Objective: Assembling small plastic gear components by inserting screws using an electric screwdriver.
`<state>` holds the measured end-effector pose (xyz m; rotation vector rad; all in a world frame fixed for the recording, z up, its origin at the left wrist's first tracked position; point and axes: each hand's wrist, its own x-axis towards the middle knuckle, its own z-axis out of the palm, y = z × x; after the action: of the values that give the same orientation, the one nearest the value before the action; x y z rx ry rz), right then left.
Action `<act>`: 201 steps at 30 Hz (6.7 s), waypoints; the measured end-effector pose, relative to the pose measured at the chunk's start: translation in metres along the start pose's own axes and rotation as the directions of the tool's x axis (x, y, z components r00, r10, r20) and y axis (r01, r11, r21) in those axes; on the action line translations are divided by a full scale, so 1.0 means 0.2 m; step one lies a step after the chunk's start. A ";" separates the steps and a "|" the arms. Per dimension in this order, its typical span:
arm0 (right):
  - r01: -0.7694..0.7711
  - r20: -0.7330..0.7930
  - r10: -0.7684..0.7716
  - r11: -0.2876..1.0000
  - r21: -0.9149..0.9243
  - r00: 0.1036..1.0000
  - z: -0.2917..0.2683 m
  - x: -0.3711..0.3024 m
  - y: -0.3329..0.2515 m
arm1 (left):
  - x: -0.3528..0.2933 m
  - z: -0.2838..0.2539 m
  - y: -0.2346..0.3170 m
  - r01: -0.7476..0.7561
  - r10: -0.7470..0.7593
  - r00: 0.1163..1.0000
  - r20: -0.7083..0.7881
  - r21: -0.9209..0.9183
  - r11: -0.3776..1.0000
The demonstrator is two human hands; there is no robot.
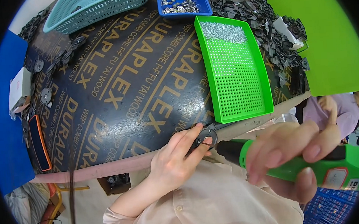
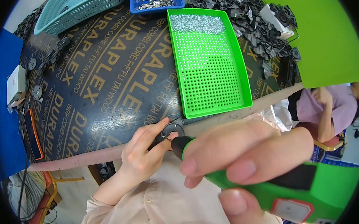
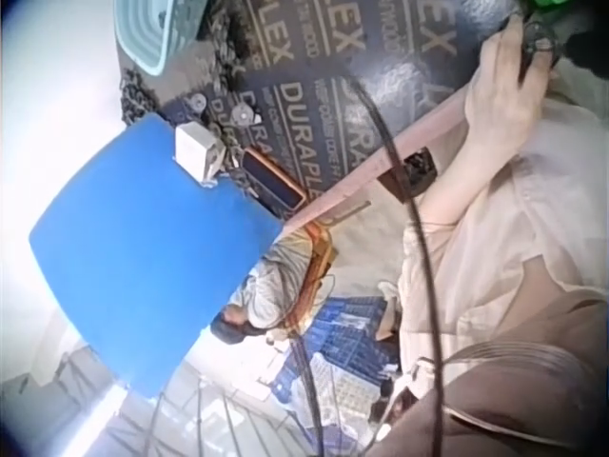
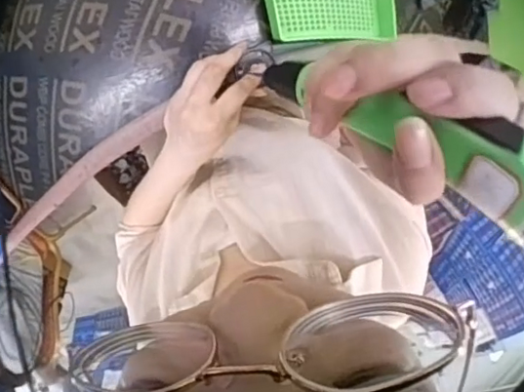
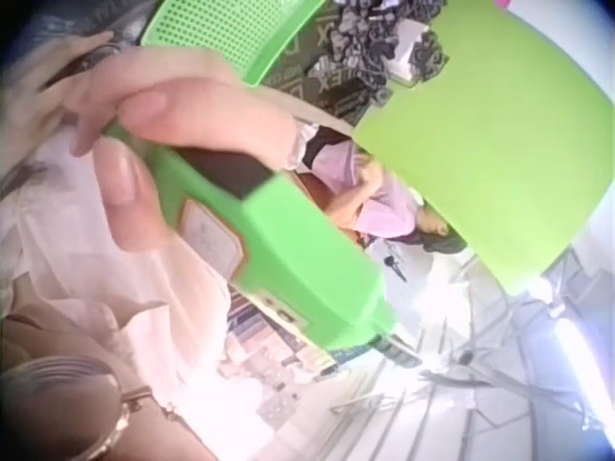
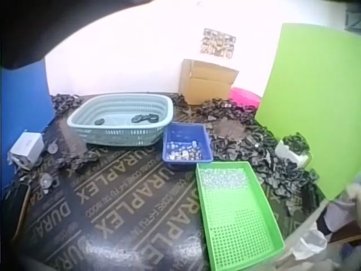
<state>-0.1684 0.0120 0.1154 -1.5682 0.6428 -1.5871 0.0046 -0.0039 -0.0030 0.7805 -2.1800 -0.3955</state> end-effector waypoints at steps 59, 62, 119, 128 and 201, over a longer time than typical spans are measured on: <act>0.037 -0.279 -0.145 0.932 -0.359 0.949 -0.25 0.29 0.31 | -0.02 0.03 0.00 -0.026 0.028 0.999 -0.042 0.045 0.999; 0.184 -0.148 -0.303 0.829 -0.529 0.941 -0.27 0.25 0.27 | -0.02 0.03 0.01 -0.018 0.020 0.999 -0.046 0.041 0.999; 0.252 -0.451 -0.352 0.930 -0.267 0.820 -0.40 0.18 0.09 | -0.09 -1.13 -1.10 0.765 -0.687 0.631 -0.360 0.439 0.472; 0.110 -0.420 -0.272 0.922 -0.371 0.866 -0.44 0.27 0.28 | 0.12 -0.53 -0.17 0.672 -0.669 0.739 0.083 -0.165 0.722; 0.051 -0.376 -0.269 0.865 -0.499 0.887 -0.38 0.29 0.30 | 0.03 0.04 0.01 -0.034 0.038 0.997 -0.067 0.070 0.997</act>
<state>-0.2266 -0.0823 0.0927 -1.6496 1.2565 -2.0499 -0.0044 -0.0059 -0.0041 0.7795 -2.1503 -0.2732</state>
